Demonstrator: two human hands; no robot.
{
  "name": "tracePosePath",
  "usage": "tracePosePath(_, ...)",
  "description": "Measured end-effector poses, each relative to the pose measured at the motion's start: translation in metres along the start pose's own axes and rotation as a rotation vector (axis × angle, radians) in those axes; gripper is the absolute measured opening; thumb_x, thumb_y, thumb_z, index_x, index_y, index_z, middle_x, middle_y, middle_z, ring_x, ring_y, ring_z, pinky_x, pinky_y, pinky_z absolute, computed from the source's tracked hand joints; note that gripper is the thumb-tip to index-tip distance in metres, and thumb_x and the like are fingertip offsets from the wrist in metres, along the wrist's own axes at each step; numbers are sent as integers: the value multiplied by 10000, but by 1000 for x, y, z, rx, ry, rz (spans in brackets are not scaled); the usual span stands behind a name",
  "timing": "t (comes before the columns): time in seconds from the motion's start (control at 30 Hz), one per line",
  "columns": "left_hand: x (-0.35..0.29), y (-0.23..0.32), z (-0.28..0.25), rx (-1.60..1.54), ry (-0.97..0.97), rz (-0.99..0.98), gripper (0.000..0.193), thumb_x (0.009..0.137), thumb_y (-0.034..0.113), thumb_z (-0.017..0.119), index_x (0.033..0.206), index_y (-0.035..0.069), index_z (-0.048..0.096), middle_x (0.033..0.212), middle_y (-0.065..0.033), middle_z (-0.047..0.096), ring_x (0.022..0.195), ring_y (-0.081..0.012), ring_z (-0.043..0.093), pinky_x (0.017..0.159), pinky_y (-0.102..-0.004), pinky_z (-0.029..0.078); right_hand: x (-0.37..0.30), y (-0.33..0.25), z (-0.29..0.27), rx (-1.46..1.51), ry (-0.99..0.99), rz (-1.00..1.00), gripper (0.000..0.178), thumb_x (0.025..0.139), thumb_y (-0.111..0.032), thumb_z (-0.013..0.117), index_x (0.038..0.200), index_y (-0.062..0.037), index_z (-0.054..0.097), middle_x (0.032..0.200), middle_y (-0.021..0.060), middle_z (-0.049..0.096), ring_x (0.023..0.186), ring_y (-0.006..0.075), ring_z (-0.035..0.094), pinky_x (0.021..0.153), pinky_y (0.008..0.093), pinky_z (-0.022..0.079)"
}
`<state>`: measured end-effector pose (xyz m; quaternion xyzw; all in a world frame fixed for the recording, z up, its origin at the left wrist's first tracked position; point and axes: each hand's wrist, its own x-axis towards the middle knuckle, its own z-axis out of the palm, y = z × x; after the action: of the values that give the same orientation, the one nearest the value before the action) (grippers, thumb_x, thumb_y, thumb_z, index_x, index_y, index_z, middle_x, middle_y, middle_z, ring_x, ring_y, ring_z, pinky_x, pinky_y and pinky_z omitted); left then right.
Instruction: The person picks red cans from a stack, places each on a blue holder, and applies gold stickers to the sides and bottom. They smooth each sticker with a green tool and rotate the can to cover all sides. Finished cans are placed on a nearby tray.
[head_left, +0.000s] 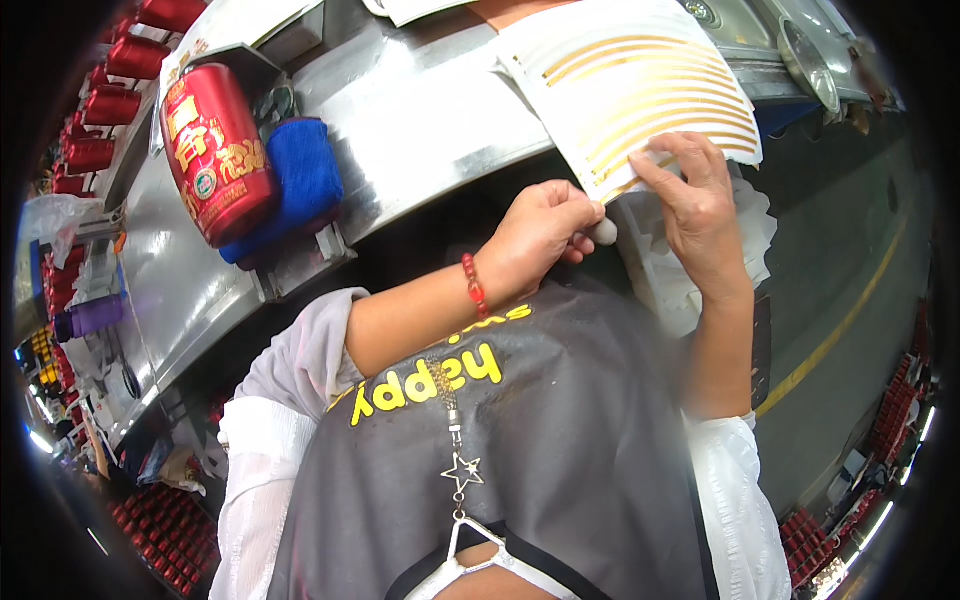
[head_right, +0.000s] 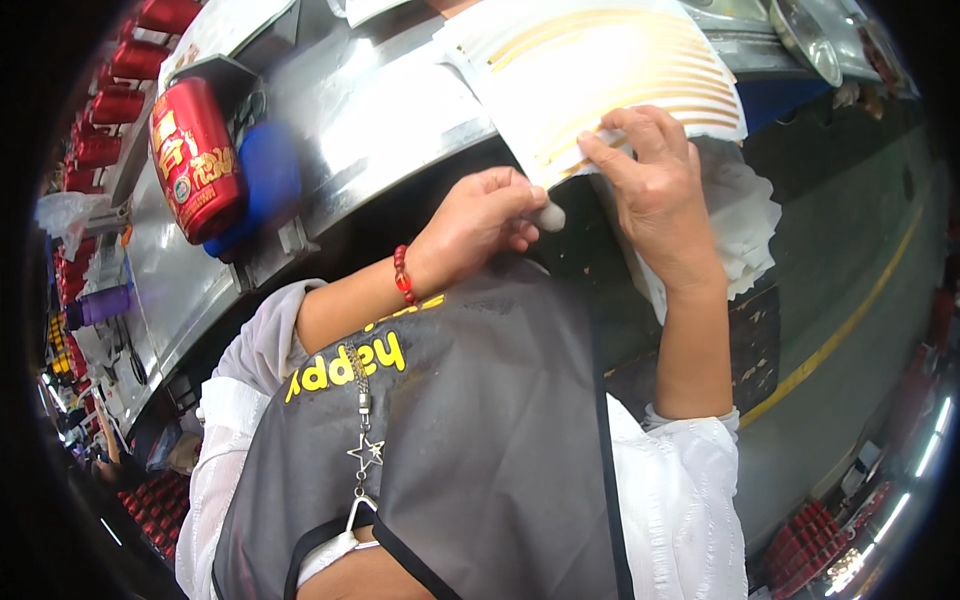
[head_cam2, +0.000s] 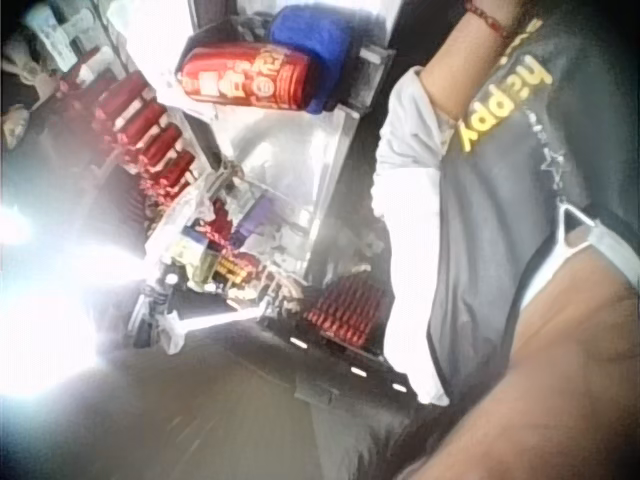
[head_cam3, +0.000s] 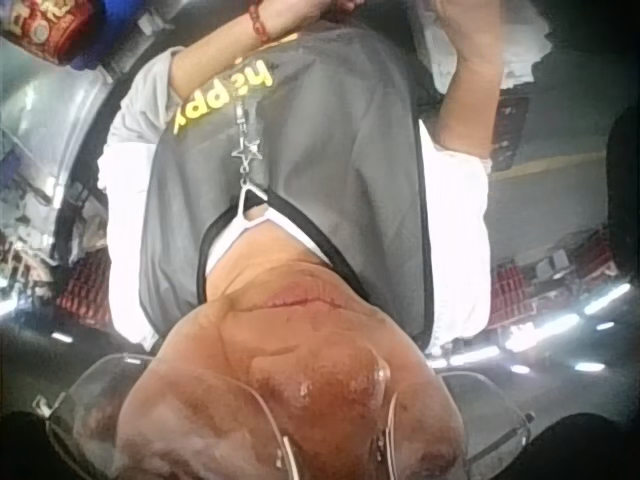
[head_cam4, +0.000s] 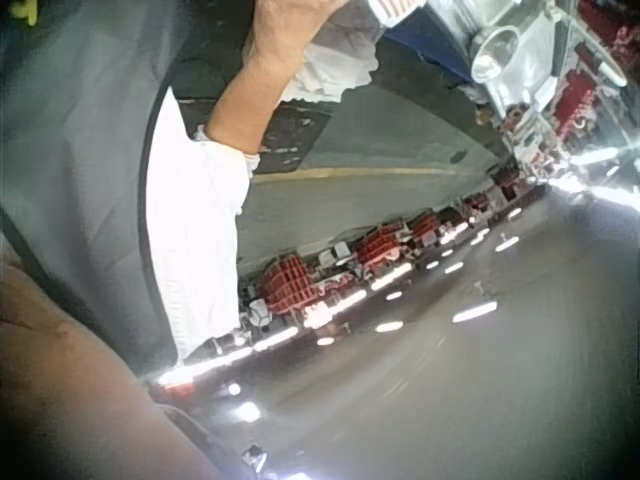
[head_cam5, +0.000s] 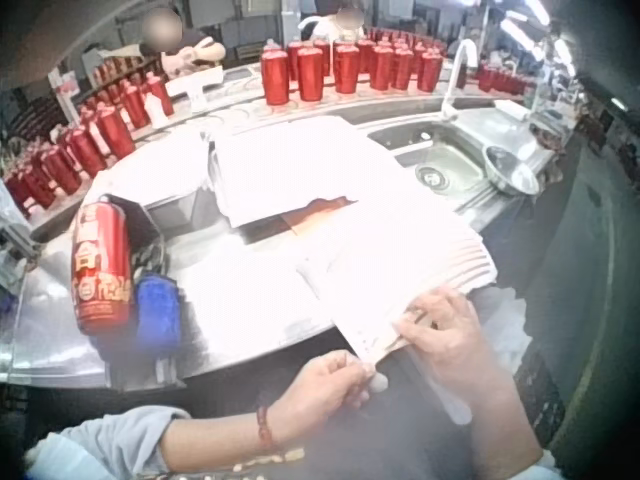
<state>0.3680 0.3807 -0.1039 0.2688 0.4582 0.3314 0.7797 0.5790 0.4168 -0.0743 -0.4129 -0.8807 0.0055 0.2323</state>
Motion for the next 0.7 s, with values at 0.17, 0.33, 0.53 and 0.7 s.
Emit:
tracePosePath(0.17,-5,1,2,-3,12,26,171,948,202,645,931,35,611,888,-96,718,701,-91,601,664,-231,507,3,-2,-1,-16,64,32,330,770,37,652,1073,-70,725,1162,92,623,1182,325,555,924,438,460)
tracePosePath(0.33,-11,-4,7,0,27,84,139,952,188,646,933,53,620,885,-71,716,725,-78,584,676,-224,487,1,-11,-14,68,17,13,323,762,44,662,1064,-55,722,1189,103,624,1209,327,547,937,448,459)
tracePosePath(0.53,-26,3,14,424,43,502,69,930,84,665,907,24,640,825,-23,671,691,-58,561,631,-236,471,9,-20,-26,244,-79,-17,349,750,101,642,1074,-18,698,1229,137,596,1202,354,522,1006,450,436)
tracePosePath(0.7,-43,26,2,759,85,895,17,875,13,661,875,1,649,747,-66,598,620,-122,564,584,-274,457,29,-22,-42,476,-255,-60,134,800,15,672,929,-3,642,1199,140,585,1197,357,520,1030,446,399)
